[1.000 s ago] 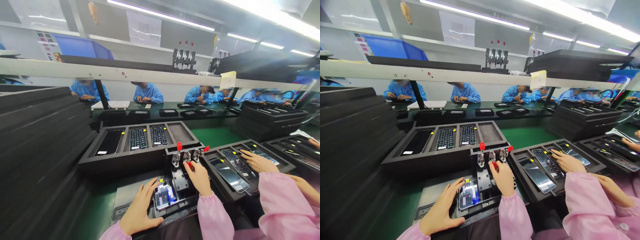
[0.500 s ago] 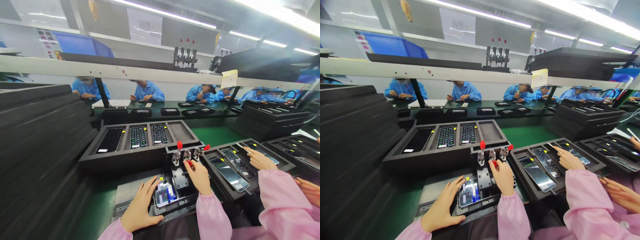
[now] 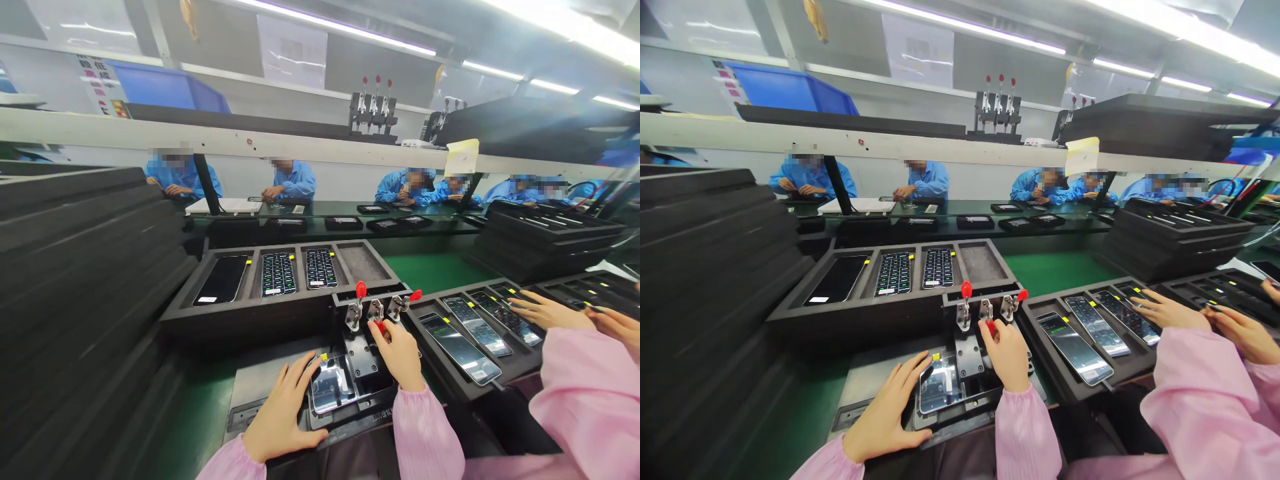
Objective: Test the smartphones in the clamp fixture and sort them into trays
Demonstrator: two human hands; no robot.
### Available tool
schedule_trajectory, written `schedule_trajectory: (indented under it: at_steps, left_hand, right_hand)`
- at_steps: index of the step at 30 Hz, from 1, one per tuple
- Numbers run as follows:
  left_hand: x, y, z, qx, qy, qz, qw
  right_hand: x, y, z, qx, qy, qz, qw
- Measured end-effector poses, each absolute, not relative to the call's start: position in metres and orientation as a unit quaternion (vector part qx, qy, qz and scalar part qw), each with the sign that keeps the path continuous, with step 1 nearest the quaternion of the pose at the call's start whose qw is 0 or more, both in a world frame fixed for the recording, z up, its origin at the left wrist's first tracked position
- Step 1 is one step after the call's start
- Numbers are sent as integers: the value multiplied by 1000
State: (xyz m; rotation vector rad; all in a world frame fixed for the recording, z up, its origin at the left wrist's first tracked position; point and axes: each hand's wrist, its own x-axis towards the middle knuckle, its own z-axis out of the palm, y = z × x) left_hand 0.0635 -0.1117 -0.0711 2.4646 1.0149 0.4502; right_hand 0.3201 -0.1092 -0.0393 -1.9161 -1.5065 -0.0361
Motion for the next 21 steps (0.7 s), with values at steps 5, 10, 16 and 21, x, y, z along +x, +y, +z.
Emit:
schedule_trajectory:
  at_steps: [5, 10, 16, 21]
  left_hand:
    - [64, -112, -70, 889, 370, 160, 217]
    - [63, -114, -70, 888, 375, 158, 217]
    - [63, -115, -69, 884, 377, 160, 225]
    - [60, -113, -68, 877, 369, 185, 246]
  right_hand:
    - [320, -109, -39, -735, -581, -25, 350]
    - [320, -110, -39, -740, -578, -8, 345]
    - [320, -109, -37, -730, -572, 7, 373]
    - [320, -120, -37, -684, -559, 51, 466]
